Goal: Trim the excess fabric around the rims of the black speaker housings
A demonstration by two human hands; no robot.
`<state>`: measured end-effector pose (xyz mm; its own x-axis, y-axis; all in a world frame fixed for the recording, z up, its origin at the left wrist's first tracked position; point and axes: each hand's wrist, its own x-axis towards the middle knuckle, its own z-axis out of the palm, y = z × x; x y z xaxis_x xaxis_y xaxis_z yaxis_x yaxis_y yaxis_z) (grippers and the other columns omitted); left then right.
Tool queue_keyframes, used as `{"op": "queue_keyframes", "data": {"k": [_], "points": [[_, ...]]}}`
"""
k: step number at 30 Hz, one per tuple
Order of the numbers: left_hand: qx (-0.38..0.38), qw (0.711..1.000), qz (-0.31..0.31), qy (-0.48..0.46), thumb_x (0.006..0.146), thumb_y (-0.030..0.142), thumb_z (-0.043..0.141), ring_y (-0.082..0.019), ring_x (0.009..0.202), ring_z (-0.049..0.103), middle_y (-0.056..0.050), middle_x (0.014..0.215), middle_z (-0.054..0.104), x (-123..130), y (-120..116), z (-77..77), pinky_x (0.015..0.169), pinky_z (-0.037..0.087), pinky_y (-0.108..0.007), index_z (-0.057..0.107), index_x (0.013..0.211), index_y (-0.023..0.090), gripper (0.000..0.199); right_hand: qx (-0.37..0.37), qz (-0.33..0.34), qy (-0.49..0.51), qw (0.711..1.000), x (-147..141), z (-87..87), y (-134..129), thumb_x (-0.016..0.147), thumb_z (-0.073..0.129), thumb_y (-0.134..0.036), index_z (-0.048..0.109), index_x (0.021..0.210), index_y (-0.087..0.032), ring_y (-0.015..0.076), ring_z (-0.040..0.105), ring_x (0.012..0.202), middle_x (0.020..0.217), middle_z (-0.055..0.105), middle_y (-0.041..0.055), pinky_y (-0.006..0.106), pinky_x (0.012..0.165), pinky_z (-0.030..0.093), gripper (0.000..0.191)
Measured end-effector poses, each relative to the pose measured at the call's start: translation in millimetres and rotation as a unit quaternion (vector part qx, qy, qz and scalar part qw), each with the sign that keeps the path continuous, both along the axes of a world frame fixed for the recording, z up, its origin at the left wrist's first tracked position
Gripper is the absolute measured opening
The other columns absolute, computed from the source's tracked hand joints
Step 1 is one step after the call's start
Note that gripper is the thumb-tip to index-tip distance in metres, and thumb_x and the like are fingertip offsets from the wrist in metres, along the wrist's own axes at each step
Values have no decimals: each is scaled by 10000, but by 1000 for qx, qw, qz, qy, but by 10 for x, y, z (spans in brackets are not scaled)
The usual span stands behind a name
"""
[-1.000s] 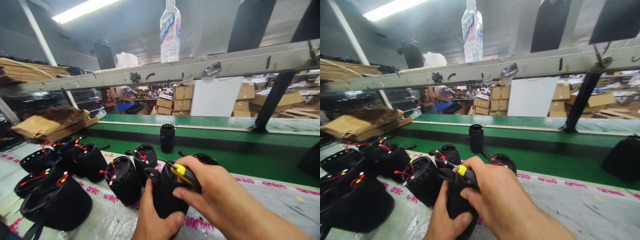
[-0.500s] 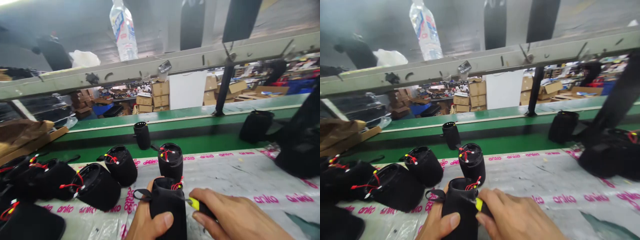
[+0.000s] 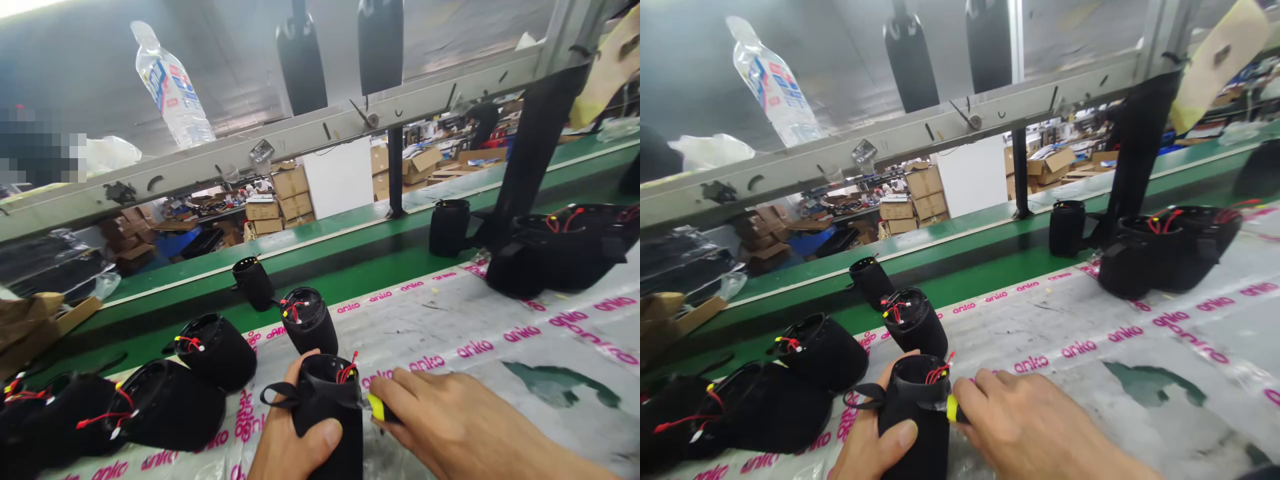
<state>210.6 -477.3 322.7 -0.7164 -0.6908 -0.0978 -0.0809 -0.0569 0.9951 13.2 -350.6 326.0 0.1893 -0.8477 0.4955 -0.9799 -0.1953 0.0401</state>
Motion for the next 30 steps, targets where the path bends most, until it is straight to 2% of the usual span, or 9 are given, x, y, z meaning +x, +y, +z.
{"op": "queue_keyframes", "data": {"k": [5,9,14,21,25,30], "points": [[-39,999,-9,-28,702,624,748,-327,1207,628,-109,1342,653,-10,-14,18,1037,446,-412,360,1428,239,909,4,-8,2,1000,-3,23,24,797,608,-79,450,989,-250,186,604,495,764,622,-45,355,417,319,302],[-67,997,-12,-40,696,619,762,-360,1284,571,-120,1402,611,-5,-38,-21,1095,407,-458,379,1445,243,921,7,-3,-18,1000,0,16,38,817,627,-101,453,999,-246,183,611,519,777,626,-43,344,430,340,291],[-76,996,1,-48,692,624,760,-399,1326,532,-150,1412,603,-20,-34,-36,1134,365,-518,385,1439,226,926,16,-1,-33,999,-2,8,54,855,614,-127,457,1022,-237,186,625,557,800,633,-31,333,449,362,255],[-62,996,14,-58,677,604,773,-385,1313,550,-148,1408,609,-49,15,14,1126,381,-500,379,1443,223,942,19,-9,-4,1000,-10,38,58,878,553,-114,446,1015,-234,197,623,552,790,626,-18,348,443,345,212],[-111,991,25,-75,684,593,749,-375,1290,568,-135,1382,625,-63,18,22,1096,410,-480,435,1422,222,884,15,-11,18,1000,-16,38,52,810,540,-70,448,994,-234,189,607,536,766,623,-23,350,433,296,263],[-189,973,72,-108,648,511,759,-392,1223,607,-132,1323,661,-83,32,-28,1046,447,-508,497,1395,221,843,39,-15,65,997,-28,120,81,631,530,-6,471,925,-238,178,585,516,753,617,-24,366,433,261,379]]}}
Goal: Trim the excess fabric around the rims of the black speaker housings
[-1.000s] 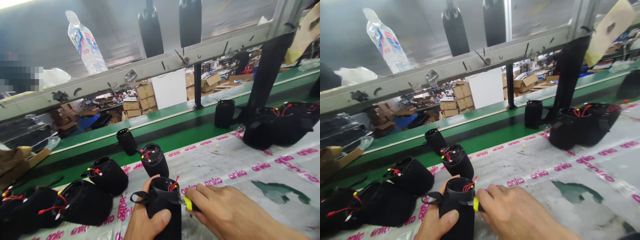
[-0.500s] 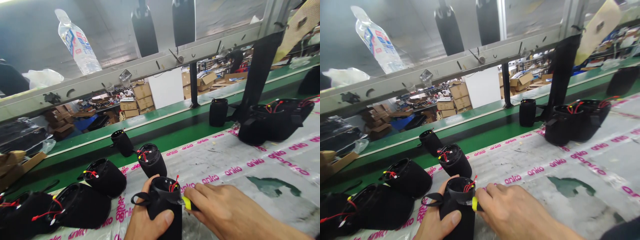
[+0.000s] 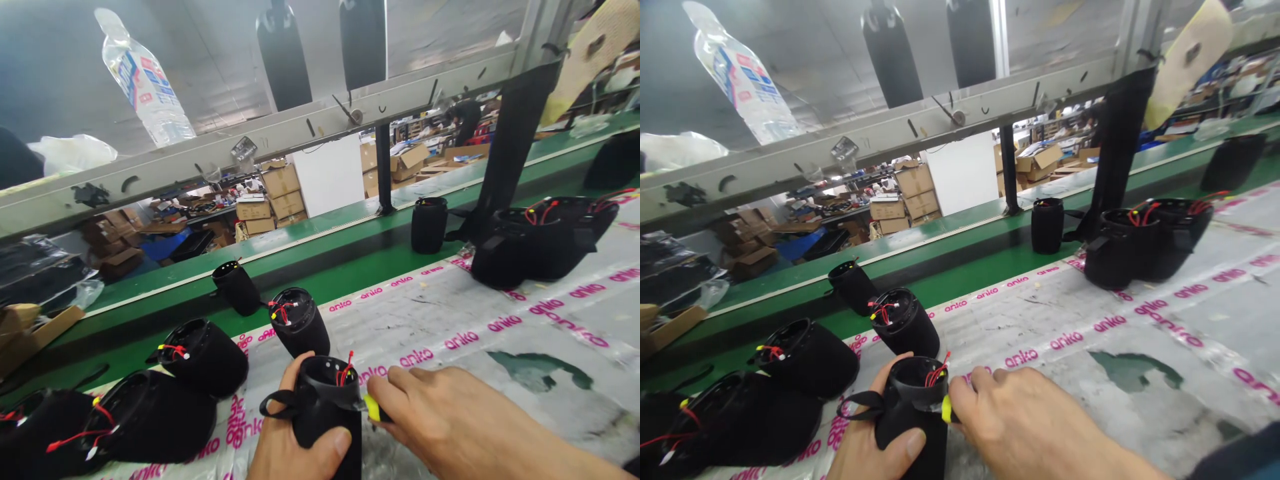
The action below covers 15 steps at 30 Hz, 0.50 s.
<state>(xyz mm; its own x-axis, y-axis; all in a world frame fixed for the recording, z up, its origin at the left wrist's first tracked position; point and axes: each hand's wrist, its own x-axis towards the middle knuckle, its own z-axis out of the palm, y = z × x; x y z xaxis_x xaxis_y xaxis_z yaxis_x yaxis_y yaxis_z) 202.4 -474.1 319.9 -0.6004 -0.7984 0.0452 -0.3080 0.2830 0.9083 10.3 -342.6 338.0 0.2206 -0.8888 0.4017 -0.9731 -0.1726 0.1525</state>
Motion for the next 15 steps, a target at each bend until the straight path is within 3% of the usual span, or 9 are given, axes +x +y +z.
{"op": "queue_keyframes", "data": {"k": [3,7,11,15], "points": [[-17,1000,12,1,656,496,757,-401,1242,595,-127,1331,665,-20,19,-20,1045,452,-519,523,1379,233,804,7,2,20,1000,-22,3,3,621,560,-33,476,896,-242,191,559,501,749,609,-21,384,421,222,356],[5,1000,9,18,644,530,782,-394,1207,619,-117,1296,683,-40,10,3,1042,462,-497,549,1351,238,799,1,6,-3,1000,-33,-89,-31,756,612,-74,494,925,-229,194,574,533,775,625,-11,352,422,253,258],[109,990,-53,66,643,609,785,-356,1165,650,-118,1285,686,-22,-36,47,996,494,-431,509,1354,227,853,-3,20,-203,979,-6,-156,-72,942,549,-150,526,986,-226,169,653,634,832,681,-17,274,523,428,90],[165,981,-66,76,686,617,756,-327,1067,692,-111,1216,712,33,-46,87,886,531,-397,402,1396,237,879,-35,-9,-420,907,-60,-147,-72,1054,398,-284,558,957,-243,145,660,692,812,688,-16,246,633,496,191]]}}
